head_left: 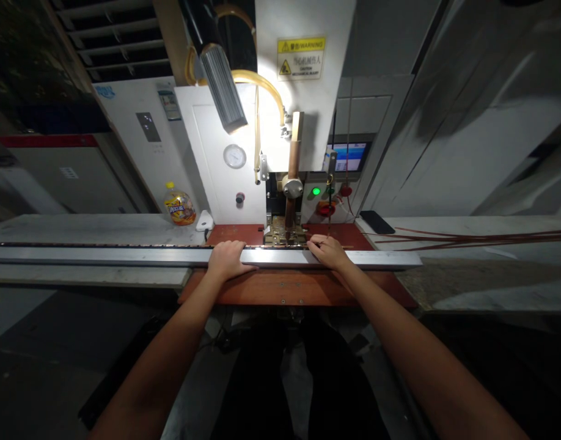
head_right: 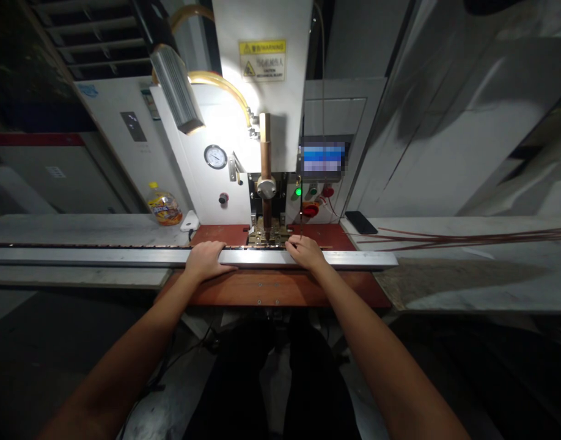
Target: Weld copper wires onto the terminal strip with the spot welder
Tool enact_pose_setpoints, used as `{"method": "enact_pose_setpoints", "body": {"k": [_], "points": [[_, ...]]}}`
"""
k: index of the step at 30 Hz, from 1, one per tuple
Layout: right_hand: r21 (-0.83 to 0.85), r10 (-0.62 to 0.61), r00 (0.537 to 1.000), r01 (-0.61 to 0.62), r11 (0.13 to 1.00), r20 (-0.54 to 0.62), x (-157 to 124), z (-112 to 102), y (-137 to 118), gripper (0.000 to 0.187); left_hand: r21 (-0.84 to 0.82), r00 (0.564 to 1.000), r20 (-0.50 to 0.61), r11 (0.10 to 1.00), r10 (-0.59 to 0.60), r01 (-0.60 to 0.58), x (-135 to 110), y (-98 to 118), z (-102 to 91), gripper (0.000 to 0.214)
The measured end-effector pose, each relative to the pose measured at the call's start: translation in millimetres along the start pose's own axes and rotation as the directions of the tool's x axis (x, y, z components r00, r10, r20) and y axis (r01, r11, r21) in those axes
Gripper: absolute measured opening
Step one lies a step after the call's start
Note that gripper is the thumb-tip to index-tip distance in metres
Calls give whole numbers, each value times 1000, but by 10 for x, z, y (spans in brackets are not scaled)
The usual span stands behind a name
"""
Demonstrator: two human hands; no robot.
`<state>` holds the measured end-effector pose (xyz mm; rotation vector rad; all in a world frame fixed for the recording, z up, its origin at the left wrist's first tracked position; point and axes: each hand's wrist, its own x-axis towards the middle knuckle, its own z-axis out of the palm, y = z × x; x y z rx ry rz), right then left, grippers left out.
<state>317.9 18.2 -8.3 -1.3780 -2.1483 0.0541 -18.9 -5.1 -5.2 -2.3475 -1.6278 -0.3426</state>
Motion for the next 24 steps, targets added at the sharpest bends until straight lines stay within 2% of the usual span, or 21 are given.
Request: {"method": "enact_pose_setpoints", "body": {"k": [24], "points": [[3, -37, 999, 37, 999, -40, -28, 1, 110, 35, 14, 1000, 18, 1000, -8, 7, 16, 81, -30, 70]]}}
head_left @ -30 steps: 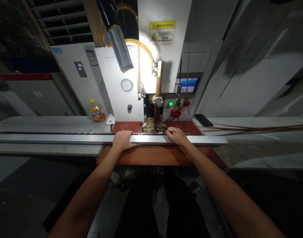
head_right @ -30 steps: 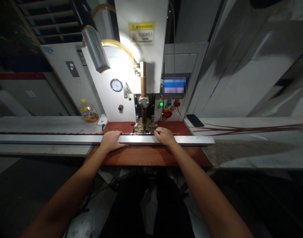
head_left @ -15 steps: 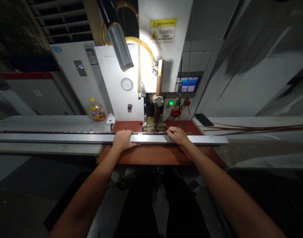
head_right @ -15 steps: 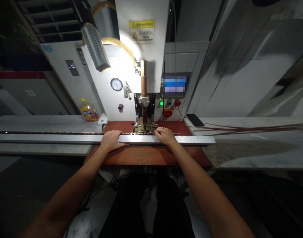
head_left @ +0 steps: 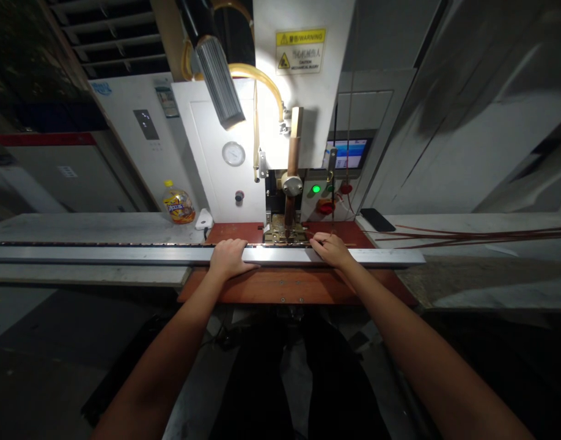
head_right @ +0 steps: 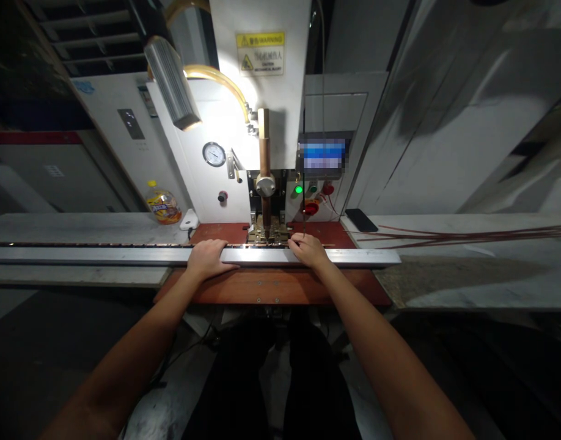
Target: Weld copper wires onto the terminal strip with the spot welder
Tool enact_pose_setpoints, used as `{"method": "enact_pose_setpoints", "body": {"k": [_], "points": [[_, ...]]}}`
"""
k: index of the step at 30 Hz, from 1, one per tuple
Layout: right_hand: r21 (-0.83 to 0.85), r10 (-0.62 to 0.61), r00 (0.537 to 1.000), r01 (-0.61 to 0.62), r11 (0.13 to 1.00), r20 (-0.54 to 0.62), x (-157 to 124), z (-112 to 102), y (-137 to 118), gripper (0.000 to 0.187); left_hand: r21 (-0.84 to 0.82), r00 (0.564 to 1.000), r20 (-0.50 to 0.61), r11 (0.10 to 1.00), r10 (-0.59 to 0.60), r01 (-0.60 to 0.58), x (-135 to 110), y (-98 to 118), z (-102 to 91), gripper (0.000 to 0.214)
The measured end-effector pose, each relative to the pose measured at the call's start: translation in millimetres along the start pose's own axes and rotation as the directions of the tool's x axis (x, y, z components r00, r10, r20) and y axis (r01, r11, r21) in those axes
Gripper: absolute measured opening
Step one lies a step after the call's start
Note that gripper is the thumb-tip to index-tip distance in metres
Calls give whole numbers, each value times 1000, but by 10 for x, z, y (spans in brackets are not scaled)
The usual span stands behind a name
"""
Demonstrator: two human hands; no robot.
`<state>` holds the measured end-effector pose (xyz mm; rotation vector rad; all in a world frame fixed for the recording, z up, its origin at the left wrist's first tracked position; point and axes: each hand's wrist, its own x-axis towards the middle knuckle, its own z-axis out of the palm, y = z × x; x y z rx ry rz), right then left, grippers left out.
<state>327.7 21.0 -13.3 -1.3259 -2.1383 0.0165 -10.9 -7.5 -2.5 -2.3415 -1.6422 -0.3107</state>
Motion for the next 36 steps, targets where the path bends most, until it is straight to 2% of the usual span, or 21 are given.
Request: {"method": "enact_pose_setpoints", "body": {"k": [10, 36], "points": [[35, 38, 999, -38, 999, 20, -5, -44, -29, 34, -23, 1000, -3, 1000, -1, 1, 3, 11, -12, 71], [71, 48, 999, -48, 996, 4, -1, -68, -27, 36, -67, 1000, -1, 998, 5, -5, 5, 1, -33, 66]]}}
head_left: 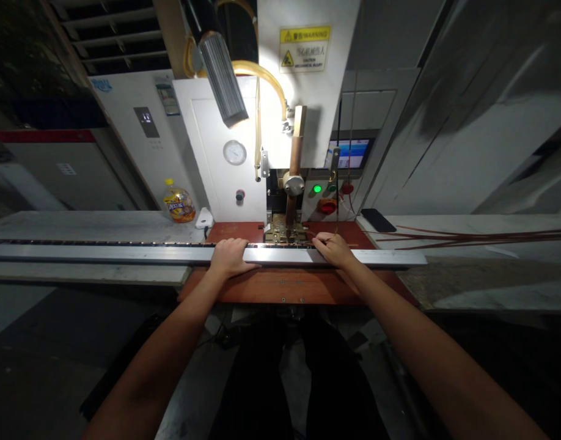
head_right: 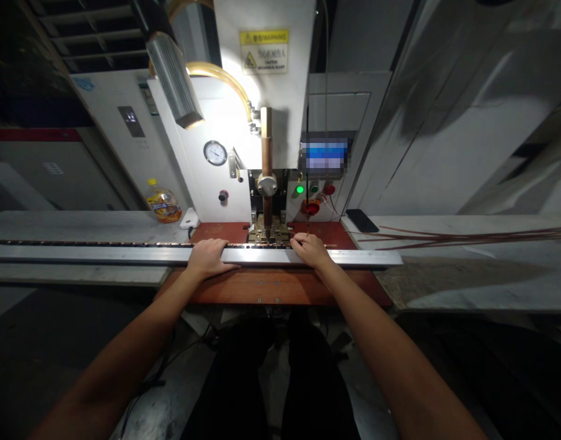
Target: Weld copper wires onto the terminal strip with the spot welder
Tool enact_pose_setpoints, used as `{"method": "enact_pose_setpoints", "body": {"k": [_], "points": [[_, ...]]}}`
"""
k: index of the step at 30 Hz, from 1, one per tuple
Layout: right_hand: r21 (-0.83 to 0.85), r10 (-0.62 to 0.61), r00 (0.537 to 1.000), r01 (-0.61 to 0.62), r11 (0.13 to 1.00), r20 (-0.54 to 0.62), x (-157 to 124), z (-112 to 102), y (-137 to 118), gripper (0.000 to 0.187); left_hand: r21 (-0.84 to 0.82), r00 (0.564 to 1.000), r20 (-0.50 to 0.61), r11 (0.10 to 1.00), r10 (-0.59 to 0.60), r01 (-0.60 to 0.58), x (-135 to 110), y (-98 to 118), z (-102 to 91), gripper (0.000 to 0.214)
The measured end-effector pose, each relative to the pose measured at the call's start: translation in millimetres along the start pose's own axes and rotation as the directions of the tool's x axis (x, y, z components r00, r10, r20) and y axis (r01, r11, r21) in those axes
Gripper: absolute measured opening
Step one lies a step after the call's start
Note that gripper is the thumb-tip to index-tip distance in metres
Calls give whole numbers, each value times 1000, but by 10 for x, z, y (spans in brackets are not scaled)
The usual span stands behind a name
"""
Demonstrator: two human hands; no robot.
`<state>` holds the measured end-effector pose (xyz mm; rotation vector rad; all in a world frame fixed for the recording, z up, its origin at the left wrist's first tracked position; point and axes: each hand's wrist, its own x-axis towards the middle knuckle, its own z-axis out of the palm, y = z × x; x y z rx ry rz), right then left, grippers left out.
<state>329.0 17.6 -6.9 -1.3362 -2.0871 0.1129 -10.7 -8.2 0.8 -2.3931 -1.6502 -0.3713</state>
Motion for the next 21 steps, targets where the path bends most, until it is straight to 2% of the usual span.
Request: {"method": "enact_pose_setpoints", "body": {"k": [21], "points": [[-25, 1, 1000, -2, 1000, -6, -31, -34, 76, 36, 4, 1000, 24, 1000, -4, 4, 29, 97, -17, 66]]}}
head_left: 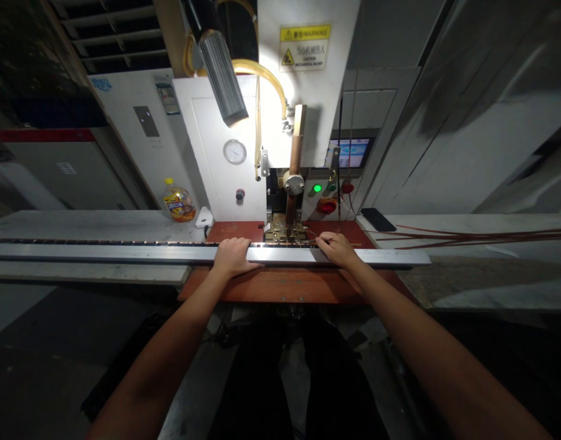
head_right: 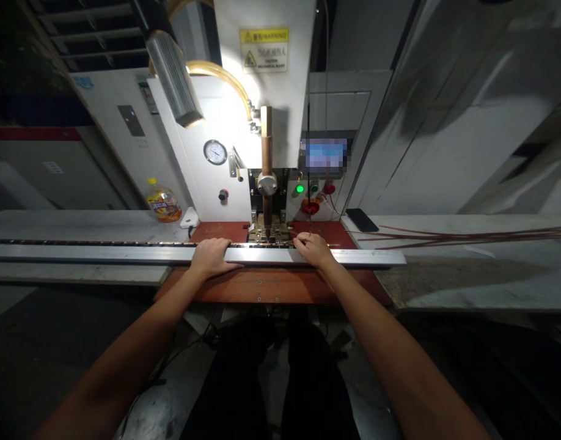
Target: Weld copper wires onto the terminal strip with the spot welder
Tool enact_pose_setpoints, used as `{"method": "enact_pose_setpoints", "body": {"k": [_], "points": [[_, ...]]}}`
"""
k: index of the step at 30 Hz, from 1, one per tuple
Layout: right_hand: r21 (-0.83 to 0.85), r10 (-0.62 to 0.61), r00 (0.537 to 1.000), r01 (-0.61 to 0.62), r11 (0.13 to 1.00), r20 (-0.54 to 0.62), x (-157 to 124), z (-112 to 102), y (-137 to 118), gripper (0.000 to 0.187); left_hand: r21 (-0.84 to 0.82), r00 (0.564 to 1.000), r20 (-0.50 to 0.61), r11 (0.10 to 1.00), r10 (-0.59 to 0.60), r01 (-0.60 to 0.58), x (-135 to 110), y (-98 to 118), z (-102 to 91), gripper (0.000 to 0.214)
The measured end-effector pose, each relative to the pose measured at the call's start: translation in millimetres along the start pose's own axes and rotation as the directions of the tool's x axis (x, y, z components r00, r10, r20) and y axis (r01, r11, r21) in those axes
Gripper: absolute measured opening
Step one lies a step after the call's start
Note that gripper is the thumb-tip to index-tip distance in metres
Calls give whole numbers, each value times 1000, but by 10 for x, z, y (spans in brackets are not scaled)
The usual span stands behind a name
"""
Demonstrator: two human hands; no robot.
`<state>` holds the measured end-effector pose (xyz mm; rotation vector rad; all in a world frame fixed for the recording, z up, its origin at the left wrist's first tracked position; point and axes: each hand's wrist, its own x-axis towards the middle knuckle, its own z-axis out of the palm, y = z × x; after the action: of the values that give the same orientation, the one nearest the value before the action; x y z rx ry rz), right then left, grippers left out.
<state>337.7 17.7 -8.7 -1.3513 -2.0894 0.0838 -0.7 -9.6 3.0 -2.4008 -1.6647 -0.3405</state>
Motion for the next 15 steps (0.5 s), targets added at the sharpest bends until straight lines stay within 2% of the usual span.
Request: {"method": "enact_pose_setpoints", "body": {"k": [15], "points": [[12, -9, 1000, 9, 1000, -2, -23, -29, 39, 37, 0, 999, -28, 1000, 25, -25, 12, 41, 44, 66]]}}
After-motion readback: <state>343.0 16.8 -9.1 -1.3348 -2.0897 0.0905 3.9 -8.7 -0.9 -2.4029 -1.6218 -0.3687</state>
